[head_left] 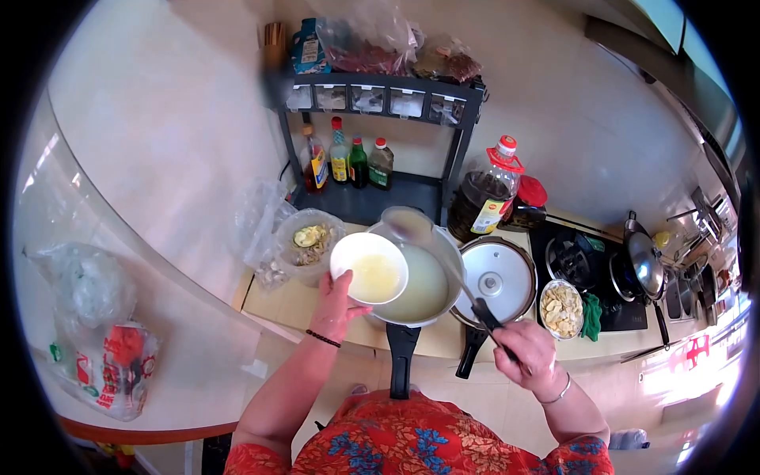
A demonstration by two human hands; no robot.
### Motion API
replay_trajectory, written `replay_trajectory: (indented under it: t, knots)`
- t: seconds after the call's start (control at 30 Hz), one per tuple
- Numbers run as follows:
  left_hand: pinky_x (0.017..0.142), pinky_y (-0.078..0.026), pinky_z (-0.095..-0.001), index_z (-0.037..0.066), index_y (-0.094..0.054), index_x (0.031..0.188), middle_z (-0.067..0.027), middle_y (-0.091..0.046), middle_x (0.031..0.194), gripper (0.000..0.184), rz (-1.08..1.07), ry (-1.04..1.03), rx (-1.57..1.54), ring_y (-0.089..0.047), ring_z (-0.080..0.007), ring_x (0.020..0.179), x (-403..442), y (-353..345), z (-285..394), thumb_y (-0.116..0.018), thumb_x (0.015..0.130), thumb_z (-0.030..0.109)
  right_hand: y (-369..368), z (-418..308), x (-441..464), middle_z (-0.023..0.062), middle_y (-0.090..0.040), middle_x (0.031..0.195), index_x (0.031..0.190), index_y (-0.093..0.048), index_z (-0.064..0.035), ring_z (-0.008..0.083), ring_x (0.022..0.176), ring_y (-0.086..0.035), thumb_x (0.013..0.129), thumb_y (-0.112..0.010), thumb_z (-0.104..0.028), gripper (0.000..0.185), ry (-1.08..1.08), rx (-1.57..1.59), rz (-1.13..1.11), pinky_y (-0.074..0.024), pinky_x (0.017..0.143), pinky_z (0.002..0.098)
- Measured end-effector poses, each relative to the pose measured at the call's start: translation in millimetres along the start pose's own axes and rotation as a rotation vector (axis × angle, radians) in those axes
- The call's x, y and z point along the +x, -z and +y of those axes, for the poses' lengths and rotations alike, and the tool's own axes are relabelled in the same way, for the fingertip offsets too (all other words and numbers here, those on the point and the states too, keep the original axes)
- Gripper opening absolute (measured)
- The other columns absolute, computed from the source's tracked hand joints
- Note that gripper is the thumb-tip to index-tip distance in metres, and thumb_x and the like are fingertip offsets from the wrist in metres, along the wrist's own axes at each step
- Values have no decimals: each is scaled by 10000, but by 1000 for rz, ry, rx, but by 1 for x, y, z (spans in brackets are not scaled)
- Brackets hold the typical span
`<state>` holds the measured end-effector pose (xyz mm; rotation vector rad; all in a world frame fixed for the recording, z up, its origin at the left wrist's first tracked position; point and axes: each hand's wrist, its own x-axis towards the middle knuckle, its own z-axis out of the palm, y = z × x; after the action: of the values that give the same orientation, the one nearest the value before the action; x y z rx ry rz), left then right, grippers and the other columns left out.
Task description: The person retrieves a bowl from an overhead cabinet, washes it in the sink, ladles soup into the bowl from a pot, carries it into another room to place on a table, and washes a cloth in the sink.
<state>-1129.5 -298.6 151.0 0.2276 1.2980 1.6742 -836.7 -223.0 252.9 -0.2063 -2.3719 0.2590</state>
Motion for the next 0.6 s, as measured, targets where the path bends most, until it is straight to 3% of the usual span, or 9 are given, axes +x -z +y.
replay_trajectory:
  t: [0.1,0.37,0.47,0.53,0.57,0.6]
  knots:
    - [670,-531,-394,111,-322,1257,-106,-518,1141,476,76,-71,22,-577,-254,961,-20,9,12,-503,859,297,-25,30,-1,108,-569,767,925,-595,-25,255,640,-564,702,-665,-58,236,-161,-3,-25,-479,558,328]
    - [628,-529,-349,108,-333,1215,-95,-503,1124,445,107,-107,-29,-587,-232,911,-51,44,11,-507,859,311,-60,67,-4,92,-556,718,895,-605,-47,255,609,-553,746,-636,-107,164,-144,-81,-182,-470,556,335]
    - [657,-537,-371,108,-316,1264,-111,-525,1137,466,125,-102,-19,-594,-257,935,-60,55,5,-487,875,299,-50,66,2,107,-577,703,915,-616,-43,238,565,-552,771,-616,-119,163,-341,49,-223,-462,531,317]
    - [660,-539,-379,107,-309,1270,-115,-527,1134,468,77,-82,2,-597,-256,929,-64,61,3,-479,881,305,-49,67,3,118,-586,673,949,-619,-35,188,508,-539,784,-605,-125,189,-563,204,-205,-443,501,289]
    - [660,-539,-379,107,-309,1270,-115,-527,1134,468,78,-82,1,-597,-256,929,-66,62,2,-479,881,305,-49,74,-1,86,-603,661,980,-620,-36,118,493,-519,813,-588,-149,204,-662,265,-259,-426,483,253]
    - [649,-536,-369,97,-312,1255,-119,-521,1130,466,95,-78,-16,-596,-255,922,-68,61,2,-487,877,305,-53,77,-2,86,-603,661,980,-620,-36,118,493,-519,813,-588,-149,204,-660,265,-260,-426,483,253]
